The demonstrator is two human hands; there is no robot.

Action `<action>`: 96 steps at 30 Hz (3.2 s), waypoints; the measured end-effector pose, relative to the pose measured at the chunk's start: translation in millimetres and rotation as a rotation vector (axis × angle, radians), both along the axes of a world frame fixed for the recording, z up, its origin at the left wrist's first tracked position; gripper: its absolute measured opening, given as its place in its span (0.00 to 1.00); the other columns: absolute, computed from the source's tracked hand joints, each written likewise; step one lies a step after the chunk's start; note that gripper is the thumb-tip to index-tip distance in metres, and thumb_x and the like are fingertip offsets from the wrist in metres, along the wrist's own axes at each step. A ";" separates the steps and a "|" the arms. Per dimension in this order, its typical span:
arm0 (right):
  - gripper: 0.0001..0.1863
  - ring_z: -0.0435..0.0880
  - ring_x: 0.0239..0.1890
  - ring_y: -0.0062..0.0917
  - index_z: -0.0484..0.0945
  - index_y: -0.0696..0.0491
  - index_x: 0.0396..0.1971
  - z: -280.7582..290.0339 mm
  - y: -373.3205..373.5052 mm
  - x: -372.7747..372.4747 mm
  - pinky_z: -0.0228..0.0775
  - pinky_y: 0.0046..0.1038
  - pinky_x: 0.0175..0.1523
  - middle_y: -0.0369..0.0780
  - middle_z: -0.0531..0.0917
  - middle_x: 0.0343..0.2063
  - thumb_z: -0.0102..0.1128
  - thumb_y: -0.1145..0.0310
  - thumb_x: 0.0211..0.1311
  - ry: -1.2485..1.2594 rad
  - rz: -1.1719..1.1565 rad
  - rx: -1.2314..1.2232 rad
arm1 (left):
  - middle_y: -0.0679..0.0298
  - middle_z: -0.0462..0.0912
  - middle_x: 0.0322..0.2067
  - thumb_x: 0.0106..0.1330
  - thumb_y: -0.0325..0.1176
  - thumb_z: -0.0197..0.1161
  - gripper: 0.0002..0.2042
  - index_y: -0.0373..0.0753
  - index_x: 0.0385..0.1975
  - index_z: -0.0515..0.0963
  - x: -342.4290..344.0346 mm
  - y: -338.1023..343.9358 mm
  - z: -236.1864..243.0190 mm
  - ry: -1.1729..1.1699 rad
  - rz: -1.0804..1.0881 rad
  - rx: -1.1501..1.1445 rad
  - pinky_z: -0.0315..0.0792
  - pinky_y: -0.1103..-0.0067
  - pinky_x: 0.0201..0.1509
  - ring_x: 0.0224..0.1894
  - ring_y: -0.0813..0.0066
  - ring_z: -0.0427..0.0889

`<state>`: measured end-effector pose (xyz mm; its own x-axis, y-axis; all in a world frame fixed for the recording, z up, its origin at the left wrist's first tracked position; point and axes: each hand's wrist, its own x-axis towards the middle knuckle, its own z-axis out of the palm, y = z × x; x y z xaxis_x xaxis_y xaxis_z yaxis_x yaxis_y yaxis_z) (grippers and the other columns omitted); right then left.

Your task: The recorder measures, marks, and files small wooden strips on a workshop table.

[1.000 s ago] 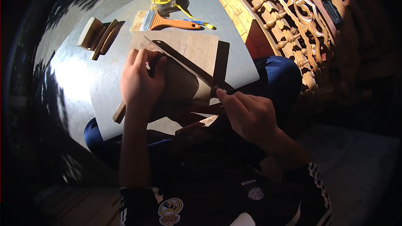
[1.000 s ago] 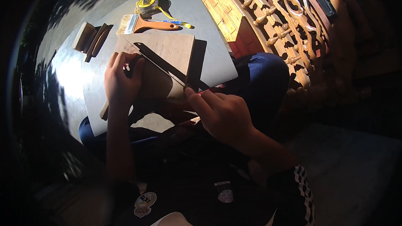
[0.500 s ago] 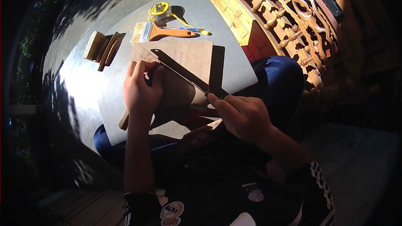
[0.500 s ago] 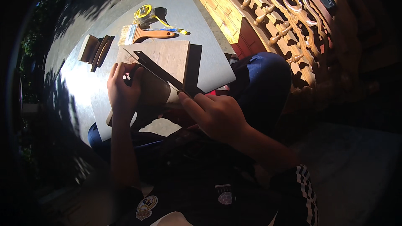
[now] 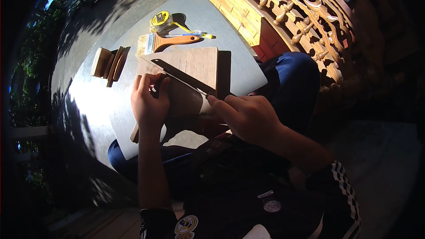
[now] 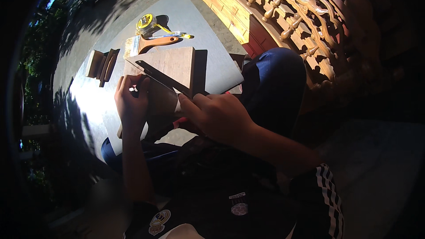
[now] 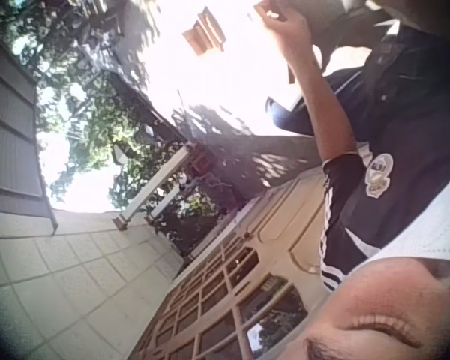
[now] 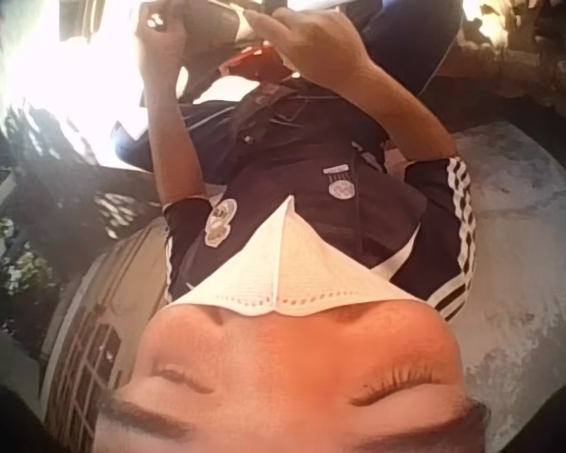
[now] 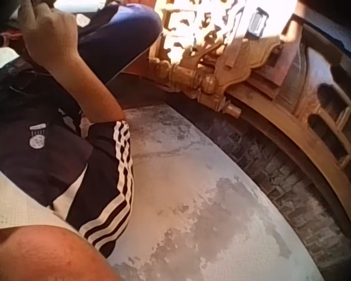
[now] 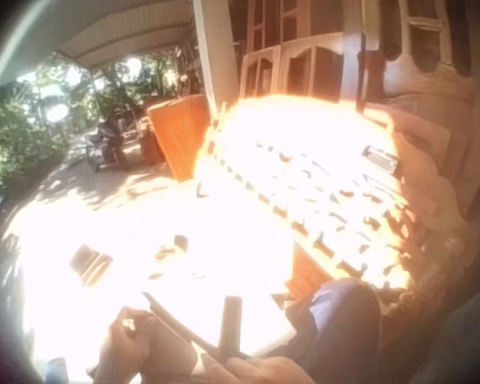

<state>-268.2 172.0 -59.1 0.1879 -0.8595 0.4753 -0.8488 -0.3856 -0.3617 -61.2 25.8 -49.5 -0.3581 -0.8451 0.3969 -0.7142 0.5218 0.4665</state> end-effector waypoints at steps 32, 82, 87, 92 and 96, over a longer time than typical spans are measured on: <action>0.11 0.78 0.16 0.24 0.81 0.59 0.41 -3.9 39.1 -6.5 0.67 0.26 0.21 0.38 0.79 0.20 0.68 0.82 0.57 -0.216 -0.036 0.018 | 0.58 0.83 0.35 0.64 0.34 0.70 0.11 0.34 0.38 0.80 1.7 -4.0 -11.6 0.022 -0.109 -0.108 0.77 0.72 0.45 0.41 0.60 0.86; 0.09 0.79 0.16 0.23 0.83 0.62 0.36 2.7 27.0 -2.4 0.66 0.24 0.21 0.40 0.81 0.19 0.70 0.85 0.55 -0.119 -0.008 -0.061 | 0.54 0.86 0.40 0.68 0.45 0.65 0.15 0.40 0.46 0.79 1.4 14.2 -5.2 0.123 0.185 0.129 0.77 0.68 0.51 0.44 0.54 0.85; 0.08 0.77 0.15 0.23 0.82 0.61 0.36 -5.5 -34.4 18.4 0.65 0.24 0.21 0.40 0.80 0.18 0.69 0.84 0.57 -0.112 0.067 -0.065 | 0.54 0.86 0.40 0.69 0.44 0.65 0.15 0.39 0.46 0.79 11.2 5.5 -6.3 0.116 0.114 0.391 0.77 0.68 0.50 0.44 0.54 0.85; 0.10 0.78 0.16 0.22 0.81 0.62 0.37 7.7 14.3 4.9 0.66 0.23 0.21 0.41 0.81 0.18 0.70 0.85 0.56 -0.106 -0.036 0.008 | 0.54 0.85 0.39 0.68 0.42 0.65 0.13 0.39 0.43 0.79 6.9 7.8 -6.3 0.128 0.117 0.313 0.77 0.68 0.49 0.42 0.55 0.85; 0.10 0.80 0.16 0.23 0.80 0.63 0.35 21.1 52.7 -20.2 0.69 0.22 0.21 0.42 0.83 0.19 0.71 0.85 0.54 -0.101 -0.099 0.031 | 0.55 0.86 0.45 0.70 0.44 0.63 0.20 0.40 0.56 0.75 -1.1 7.9 22.4 0.006 0.139 0.471 0.77 0.70 0.54 0.47 0.56 0.85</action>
